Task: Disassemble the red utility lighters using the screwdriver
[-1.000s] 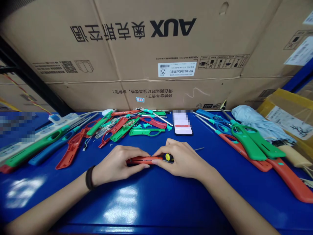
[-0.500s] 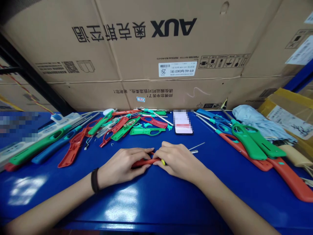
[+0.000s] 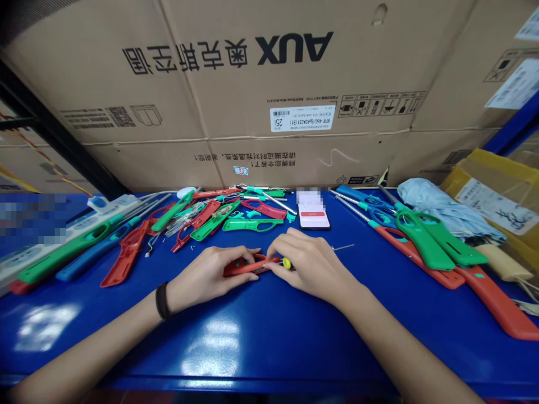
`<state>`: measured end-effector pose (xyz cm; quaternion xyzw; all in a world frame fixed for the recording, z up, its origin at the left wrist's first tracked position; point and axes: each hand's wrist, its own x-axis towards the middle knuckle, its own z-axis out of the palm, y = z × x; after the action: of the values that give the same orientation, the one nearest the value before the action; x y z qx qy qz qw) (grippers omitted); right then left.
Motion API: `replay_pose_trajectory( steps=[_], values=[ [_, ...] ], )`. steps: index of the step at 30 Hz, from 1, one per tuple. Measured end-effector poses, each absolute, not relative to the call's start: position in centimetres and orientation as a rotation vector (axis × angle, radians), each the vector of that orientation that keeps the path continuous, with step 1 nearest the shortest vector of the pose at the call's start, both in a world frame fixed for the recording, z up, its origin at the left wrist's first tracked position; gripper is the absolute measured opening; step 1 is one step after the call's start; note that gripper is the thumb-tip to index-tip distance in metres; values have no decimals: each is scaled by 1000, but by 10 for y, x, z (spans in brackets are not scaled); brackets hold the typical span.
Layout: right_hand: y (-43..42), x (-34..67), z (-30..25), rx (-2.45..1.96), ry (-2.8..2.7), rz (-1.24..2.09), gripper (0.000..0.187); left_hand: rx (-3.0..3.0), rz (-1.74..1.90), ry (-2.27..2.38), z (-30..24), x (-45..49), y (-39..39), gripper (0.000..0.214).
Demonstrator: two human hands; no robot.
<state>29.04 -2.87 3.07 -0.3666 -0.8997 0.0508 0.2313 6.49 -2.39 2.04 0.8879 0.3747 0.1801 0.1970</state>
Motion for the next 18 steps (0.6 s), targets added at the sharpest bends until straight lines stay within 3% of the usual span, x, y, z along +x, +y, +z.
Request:
replay_pose_trajectory(
  steps=[18],
  values=[
    [-31,292,27,-894,-2638,-79,14,2245,534,1090,19,64,-20,16]
  ],
)
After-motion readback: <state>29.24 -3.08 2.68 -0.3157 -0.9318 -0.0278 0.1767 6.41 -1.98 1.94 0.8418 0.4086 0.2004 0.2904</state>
